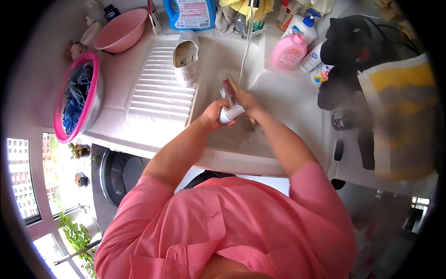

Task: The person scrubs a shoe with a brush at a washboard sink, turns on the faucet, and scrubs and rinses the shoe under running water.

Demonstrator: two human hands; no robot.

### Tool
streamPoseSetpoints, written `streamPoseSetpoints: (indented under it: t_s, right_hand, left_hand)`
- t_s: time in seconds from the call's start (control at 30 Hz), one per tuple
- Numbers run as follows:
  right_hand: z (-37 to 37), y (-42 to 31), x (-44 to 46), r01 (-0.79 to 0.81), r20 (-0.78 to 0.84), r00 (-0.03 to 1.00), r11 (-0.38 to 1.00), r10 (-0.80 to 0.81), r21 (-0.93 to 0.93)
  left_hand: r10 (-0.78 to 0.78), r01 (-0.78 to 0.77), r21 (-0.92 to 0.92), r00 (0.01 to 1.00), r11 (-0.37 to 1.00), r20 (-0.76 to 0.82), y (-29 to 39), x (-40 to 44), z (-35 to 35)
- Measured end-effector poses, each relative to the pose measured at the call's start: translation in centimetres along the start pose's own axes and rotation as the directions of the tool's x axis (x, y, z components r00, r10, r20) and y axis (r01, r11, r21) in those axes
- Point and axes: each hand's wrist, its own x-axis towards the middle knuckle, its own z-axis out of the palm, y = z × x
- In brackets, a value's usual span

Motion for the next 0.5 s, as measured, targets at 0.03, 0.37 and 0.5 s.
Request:
streamPoseSetpoints:
  t_s: [0.03, 0.37, 0.5]
  right_hand:
    - [-1.1, -2.8, -0.2, -0.146, 0.0, 0.989, 0.971, 0.148, 0.192]
    - [-0.1, 0.5, -0.7, -0.206, 0.015, 0.978, 0.973, 0.206, 0.103]
    - [-0.3, -4.0, -1.3, -0.271, 0.083, 0.962, 0.897, 0.259, 0.349]
  left_hand:
    - [-0.039, 0.04, 0.029, 0.999, 0.999, -0.014, -0.1, -0.3, 0.3]
    - [0.029, -0.028, 0.037, 0.999, 0.999, -0.035, -0.8, 1.2, -0.3]
    - [0.053, -0.054, 0.051, 0.998, 0.997, 0.015, -0.4, 0.0, 0.5]
